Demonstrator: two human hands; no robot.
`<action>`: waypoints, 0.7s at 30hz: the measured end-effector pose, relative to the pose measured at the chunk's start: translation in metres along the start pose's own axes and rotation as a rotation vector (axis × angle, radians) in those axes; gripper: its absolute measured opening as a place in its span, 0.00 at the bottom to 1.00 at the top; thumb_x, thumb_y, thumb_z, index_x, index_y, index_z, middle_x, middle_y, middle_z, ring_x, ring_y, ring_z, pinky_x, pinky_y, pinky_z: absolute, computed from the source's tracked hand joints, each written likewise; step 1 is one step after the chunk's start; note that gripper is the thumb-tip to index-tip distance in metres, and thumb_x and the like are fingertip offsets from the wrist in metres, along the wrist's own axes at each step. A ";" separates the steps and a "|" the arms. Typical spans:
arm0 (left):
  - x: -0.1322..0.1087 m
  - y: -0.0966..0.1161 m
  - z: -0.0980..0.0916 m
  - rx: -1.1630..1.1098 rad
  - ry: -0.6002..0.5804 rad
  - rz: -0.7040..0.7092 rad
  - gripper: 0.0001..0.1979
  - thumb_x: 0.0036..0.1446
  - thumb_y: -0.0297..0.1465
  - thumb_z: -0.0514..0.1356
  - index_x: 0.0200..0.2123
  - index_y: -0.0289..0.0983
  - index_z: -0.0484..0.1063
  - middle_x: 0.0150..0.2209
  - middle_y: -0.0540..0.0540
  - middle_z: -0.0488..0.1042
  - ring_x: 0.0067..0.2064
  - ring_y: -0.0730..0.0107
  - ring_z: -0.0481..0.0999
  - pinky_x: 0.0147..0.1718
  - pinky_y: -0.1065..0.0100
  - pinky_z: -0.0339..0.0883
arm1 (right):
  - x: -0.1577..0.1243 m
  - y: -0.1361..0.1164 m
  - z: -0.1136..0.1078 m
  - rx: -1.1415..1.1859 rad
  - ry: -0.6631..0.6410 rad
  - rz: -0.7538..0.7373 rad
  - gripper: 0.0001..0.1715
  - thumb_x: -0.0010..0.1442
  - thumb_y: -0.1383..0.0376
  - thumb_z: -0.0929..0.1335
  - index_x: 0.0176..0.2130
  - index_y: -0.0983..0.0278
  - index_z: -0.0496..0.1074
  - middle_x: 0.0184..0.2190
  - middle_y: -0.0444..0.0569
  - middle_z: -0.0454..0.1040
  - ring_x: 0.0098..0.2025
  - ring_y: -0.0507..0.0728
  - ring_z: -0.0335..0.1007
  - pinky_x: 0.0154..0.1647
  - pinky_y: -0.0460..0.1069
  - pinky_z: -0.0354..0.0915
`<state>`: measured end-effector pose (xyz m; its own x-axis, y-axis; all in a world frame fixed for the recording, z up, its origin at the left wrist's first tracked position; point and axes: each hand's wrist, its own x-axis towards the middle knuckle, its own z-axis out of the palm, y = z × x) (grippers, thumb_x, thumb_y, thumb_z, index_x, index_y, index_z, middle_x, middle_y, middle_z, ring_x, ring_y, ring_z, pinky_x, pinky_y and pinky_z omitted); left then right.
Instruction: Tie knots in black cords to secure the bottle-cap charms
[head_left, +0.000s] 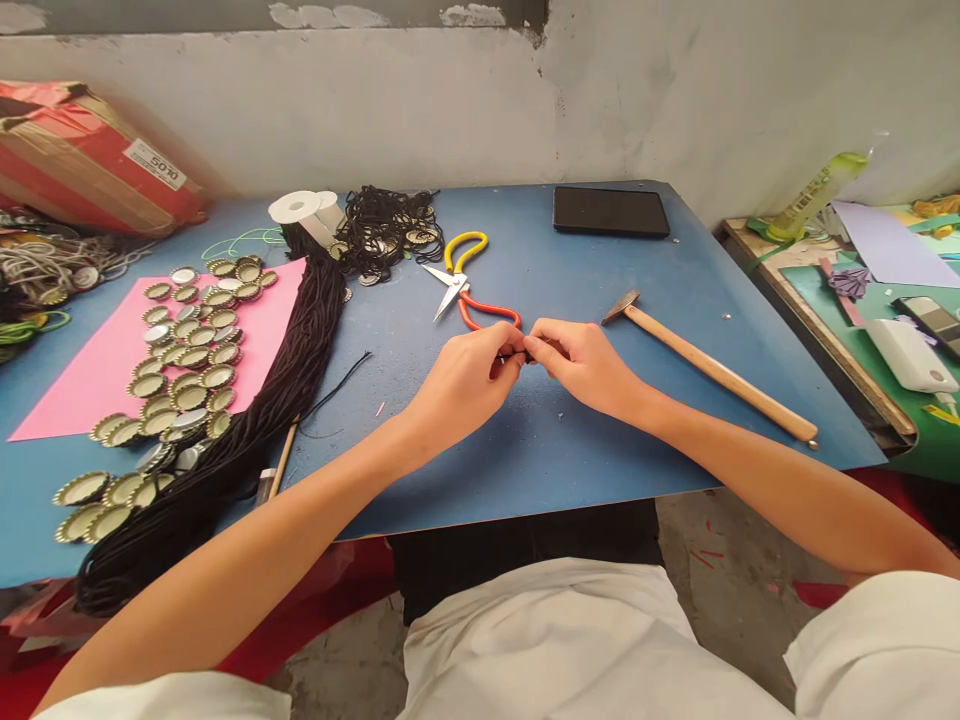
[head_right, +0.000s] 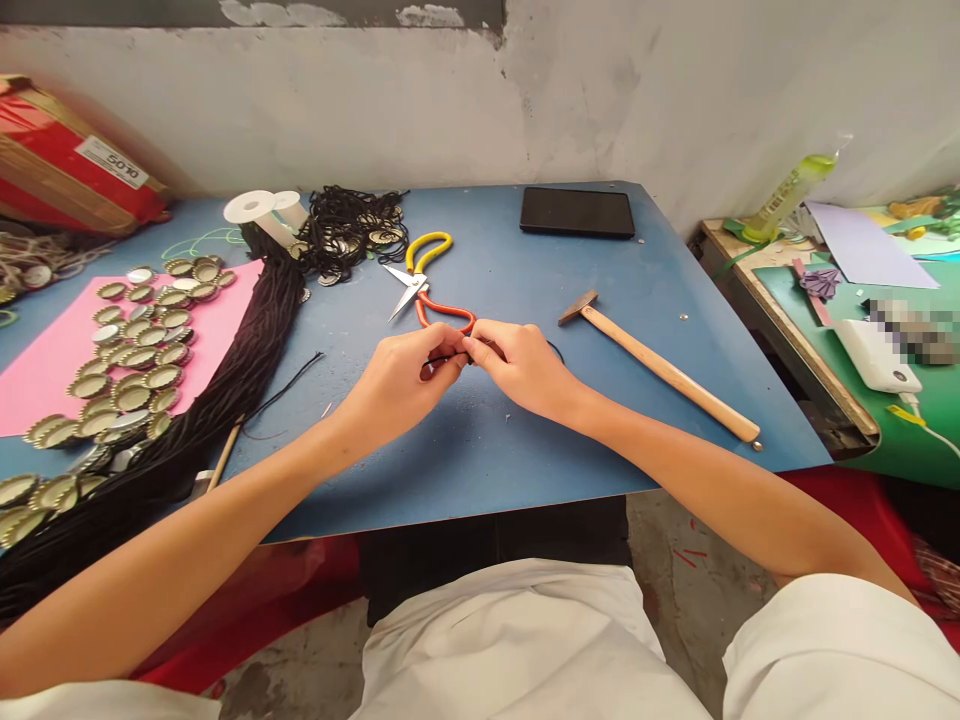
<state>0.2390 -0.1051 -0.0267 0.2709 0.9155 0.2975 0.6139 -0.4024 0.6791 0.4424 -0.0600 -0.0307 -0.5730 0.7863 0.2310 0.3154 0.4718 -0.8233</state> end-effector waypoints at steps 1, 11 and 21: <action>0.000 0.001 0.000 -0.018 -0.002 -0.010 0.06 0.68 0.26 0.57 0.37 0.40 0.72 0.31 0.50 0.79 0.31 0.69 0.73 0.34 0.67 0.63 | 0.000 0.000 0.000 0.009 0.003 -0.003 0.21 0.77 0.53 0.65 0.33 0.60 0.68 0.25 0.40 0.66 0.30 0.53 0.59 0.35 0.50 0.55; 0.001 0.007 -0.005 -0.205 -0.012 -0.141 0.06 0.66 0.33 0.59 0.36 0.39 0.72 0.31 0.50 0.75 0.32 0.70 0.70 0.33 0.67 0.63 | -0.003 0.001 -0.002 -0.047 0.100 0.009 0.09 0.75 0.56 0.69 0.44 0.58 0.70 0.19 0.32 0.57 0.23 0.52 0.50 0.32 0.50 0.52; 0.002 0.006 -0.006 -0.220 0.009 -0.162 0.06 0.66 0.34 0.60 0.37 0.39 0.74 0.33 0.49 0.78 0.34 0.68 0.73 0.36 0.65 0.66 | -0.007 0.006 0.001 -0.316 0.117 -0.116 0.13 0.79 0.59 0.67 0.47 0.59 0.82 0.26 0.41 0.71 0.27 0.53 0.60 0.36 0.49 0.55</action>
<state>0.2385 -0.1055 -0.0180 0.1745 0.9684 0.1784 0.4729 -0.2414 0.8474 0.4477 -0.0630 -0.0377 -0.5337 0.7523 0.3863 0.4827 0.6461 -0.5913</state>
